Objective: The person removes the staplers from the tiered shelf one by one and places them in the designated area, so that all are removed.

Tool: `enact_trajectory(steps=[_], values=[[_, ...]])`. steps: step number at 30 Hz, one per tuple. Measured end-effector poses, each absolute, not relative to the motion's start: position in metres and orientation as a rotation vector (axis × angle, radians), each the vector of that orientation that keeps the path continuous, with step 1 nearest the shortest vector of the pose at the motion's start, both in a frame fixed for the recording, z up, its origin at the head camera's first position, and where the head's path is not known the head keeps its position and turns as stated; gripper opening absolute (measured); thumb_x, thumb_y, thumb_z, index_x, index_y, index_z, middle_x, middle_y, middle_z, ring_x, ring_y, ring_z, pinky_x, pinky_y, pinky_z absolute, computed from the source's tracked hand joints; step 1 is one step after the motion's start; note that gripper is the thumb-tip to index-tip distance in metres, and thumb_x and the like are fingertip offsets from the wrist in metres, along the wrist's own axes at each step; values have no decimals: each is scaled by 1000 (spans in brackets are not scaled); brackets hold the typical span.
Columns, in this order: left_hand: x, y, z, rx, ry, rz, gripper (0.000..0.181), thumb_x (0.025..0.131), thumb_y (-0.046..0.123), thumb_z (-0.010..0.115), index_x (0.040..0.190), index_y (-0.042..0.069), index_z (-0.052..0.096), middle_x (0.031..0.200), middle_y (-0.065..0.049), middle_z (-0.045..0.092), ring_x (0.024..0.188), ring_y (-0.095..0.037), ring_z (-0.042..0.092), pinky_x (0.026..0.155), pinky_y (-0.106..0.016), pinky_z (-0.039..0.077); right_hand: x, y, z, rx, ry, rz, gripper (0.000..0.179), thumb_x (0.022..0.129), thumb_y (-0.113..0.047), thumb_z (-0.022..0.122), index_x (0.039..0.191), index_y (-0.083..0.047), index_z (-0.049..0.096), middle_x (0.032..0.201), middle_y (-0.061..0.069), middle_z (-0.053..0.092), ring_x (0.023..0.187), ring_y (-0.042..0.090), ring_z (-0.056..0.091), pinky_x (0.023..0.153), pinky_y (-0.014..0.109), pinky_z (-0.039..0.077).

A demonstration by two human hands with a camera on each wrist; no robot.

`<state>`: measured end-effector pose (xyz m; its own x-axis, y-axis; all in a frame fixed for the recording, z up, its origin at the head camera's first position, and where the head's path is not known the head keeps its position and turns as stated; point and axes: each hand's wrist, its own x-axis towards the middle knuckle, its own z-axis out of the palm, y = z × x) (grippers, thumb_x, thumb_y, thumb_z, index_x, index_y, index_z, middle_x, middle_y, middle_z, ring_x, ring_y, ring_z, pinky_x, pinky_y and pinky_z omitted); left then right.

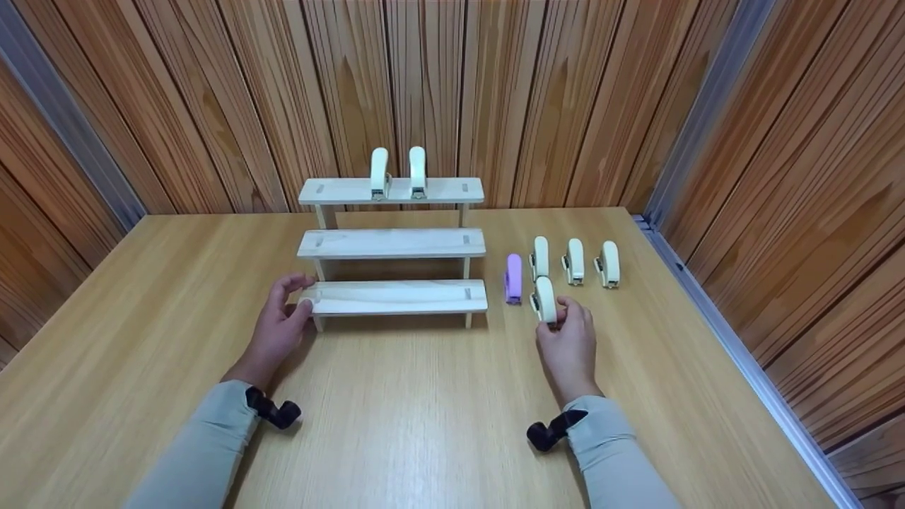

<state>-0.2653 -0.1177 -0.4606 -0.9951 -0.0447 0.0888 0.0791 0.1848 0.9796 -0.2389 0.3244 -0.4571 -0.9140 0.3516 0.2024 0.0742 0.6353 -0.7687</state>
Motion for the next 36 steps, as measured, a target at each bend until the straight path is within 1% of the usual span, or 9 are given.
enact_trajectory(steps=[5,10,13,17,20,26,29,33,36], values=[[-265,-118,-460,-17,-2352,-1941,38,106,26,49,143,32,40,147,10,41,110,-23,53,92,-40,48,-237,324,-458,-363,-2521,1181,49,88,-5,65,135,4,51,113,16,53,101,27,55,83,27,44],[-264,-117,-461,3,-2357,-1963,37,106,28,49,141,36,40,147,13,40,109,-23,54,91,-40,50,-236,325,-458,-384,-2518,1195,49,89,-5,65,135,4,51,115,16,52,103,27,54,86,31,44],[-264,-116,-460,10,-2356,-1978,38,106,28,49,142,37,40,147,14,40,109,-23,54,90,-39,51,-234,325,-457,-393,-2515,1210,50,89,-5,66,136,4,50,116,16,51,104,27,53,87,32,44],[-265,-116,-461,-28,-2352,-1949,41,106,24,50,146,27,39,148,9,41,112,-24,53,95,-40,48,-231,324,-458,-381,-2497,1194,48,88,-4,66,133,5,53,112,16,52,101,27,56,81,20,44],[-266,-116,-461,-43,-2357,-1920,43,106,23,50,147,21,38,148,6,42,114,-24,52,99,-39,45,-230,324,-458,-374,-2483,1180,47,87,-4,66,131,5,54,110,15,52,99,26,57,74,13,41],[-266,-116,-461,-12,-2377,-1920,42,106,25,50,146,27,38,148,8,43,115,-23,52,101,-40,45,-230,325,-458,-390,-2491,1186,47,87,-5,65,132,5,53,111,14,51,99,25,55,77,16,42],[-267,-116,-460,-25,-2380,-1908,43,106,25,50,147,25,38,148,7,43,116,-23,52,102,-40,44,-230,326,-458,-406,-2494,1194,48,87,-5,64,133,4,53,112,14,51,100,25,56,79,18,43],[-266,-116,-459,-37,-2369,-1909,44,106,25,50,148,25,37,147,8,43,116,-23,52,100,-40,45,-231,326,-455,-407,-2506,1230,50,89,-6,64,135,3,51,115,15,50,103,26,55,84,26,45],[-265,-116,-459,-14,-2374,-1914,43,106,27,50,147,27,38,147,10,42,115,-23,53,99,-40,46,-231,327,-453,-395,-2530,1276,55,90,-9,66,140,3,46,120,16,48,107,28,53,90,33,45]])
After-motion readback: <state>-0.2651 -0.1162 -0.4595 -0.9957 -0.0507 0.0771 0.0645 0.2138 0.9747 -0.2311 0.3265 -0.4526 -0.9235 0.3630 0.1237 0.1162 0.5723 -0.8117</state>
